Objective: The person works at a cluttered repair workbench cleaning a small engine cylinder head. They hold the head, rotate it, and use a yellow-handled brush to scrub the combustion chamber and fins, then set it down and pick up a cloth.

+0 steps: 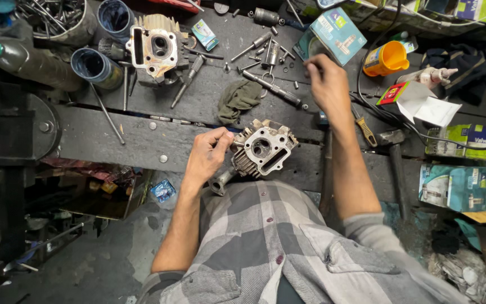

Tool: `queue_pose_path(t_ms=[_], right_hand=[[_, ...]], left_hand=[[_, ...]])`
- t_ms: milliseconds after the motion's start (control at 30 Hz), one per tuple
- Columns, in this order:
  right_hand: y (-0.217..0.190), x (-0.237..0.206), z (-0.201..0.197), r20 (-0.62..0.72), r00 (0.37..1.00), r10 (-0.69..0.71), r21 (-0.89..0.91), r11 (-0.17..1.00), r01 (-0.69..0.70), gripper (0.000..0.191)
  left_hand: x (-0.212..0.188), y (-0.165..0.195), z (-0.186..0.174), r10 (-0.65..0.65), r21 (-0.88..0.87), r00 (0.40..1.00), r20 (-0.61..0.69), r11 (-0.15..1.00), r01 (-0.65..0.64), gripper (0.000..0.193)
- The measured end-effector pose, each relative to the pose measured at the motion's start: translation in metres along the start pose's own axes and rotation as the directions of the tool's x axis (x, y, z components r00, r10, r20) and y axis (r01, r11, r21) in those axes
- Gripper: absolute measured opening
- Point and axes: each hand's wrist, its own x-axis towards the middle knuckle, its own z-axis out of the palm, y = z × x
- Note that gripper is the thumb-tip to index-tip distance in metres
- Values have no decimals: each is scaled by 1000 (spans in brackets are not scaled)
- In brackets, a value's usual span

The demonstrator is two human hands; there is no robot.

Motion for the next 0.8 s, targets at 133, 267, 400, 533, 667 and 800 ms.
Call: queue_pose_path(t_ms=[133, 267, 400, 533, 667, 800], right_hand=[[18, -34, -5, 55, 988, 142, 288, 945, -152, 13], [9, -77, -6, 235, 967, 101, 430, 881, -197, 18], [-25, -118, 0, 381, 925, -12, 585, 777, -231, 40], [-48, -128, 15, 323, 946, -37, 659, 726, -197, 36], [-50, -128, 28, 197, 980, 21, 550, 825, -128, 25], [-41, -126, 29, 206, 978, 31, 634, 757, -157, 24]], left_hand=[[0, 1, 3, -14, 17, 1000, 12, 1000, 14, 30], [3, 10, 14, 1, -5, 998, 57, 1000, -1, 32], [5, 21, 24, 68, -79, 990, 126, 995, -58, 30], [8, 31, 30, 64, 7, 984, 169, 998, -66, 29], [7, 36, 28, 68, -6, 985, 162, 998, -68, 33], [7, 34, 20, 57, -34, 988, 145, 998, -53, 41]])
